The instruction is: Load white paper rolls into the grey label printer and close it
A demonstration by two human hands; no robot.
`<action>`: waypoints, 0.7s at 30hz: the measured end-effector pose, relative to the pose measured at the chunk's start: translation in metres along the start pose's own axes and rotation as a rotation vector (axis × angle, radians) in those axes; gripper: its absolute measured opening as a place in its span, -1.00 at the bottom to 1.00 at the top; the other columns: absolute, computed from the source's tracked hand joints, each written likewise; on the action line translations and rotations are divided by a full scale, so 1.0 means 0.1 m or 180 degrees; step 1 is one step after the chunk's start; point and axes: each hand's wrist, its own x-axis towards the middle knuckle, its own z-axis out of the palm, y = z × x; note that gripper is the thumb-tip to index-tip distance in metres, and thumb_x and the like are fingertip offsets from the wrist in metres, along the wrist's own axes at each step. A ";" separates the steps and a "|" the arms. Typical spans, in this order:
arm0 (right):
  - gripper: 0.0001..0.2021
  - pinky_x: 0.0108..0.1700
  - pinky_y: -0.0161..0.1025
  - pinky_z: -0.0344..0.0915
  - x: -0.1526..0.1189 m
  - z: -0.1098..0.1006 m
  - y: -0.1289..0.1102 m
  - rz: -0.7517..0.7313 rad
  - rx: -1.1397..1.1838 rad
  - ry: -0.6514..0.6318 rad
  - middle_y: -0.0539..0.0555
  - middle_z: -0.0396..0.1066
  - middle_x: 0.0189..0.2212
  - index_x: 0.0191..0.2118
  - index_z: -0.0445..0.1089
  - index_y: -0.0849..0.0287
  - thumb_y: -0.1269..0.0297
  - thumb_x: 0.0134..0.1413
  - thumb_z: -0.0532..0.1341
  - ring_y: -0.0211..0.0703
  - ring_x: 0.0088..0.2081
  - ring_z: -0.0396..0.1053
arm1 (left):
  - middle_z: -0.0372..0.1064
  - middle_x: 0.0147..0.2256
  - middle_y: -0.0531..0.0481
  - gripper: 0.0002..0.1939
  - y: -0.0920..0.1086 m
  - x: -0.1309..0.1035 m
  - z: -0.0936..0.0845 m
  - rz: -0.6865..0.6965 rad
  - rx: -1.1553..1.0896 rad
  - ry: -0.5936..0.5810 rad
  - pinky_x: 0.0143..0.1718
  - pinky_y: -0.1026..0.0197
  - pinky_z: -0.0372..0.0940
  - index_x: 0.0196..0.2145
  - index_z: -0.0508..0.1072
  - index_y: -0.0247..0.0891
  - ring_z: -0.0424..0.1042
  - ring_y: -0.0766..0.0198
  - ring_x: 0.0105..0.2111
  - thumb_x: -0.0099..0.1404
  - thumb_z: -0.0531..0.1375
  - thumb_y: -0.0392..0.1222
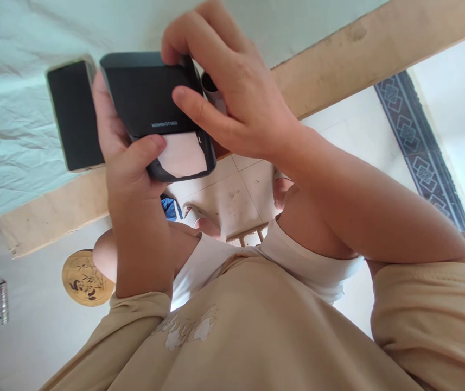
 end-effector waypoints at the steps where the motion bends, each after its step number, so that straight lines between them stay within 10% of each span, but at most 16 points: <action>1: -0.55 0.06 -0.43 0.20 0.01 0.00 0.00 0.0033 -0.0034 -0.0048 0.03 0.24 -0.12 -0.08 0.25 0.29 0.02 0.18 -0.12 -0.50 -0.03 0.21 | 0.29 0.07 0.17 -0.35 0.00 0.00 0.00 -0.0033 0.0034 -0.0019 0.29 0.11 0.23 0.00 0.24 0.17 0.28 0.20 0.17 -0.05 0.35 -0.05; 21: -0.51 0.25 -0.09 0.12 -0.01 0.02 -0.05 0.0632 -0.0273 -0.0630 -0.15 0.20 0.08 0.11 0.14 -0.13 -0.15 0.12 -0.06 -0.35 0.14 0.21 | 0.31 0.01 0.16 -0.38 -0.14 0.09 -0.14 0.0222 -0.0336 -0.0292 0.10 0.18 0.32 -0.02 0.31 0.12 0.33 0.24 0.05 -0.06 0.37 -0.03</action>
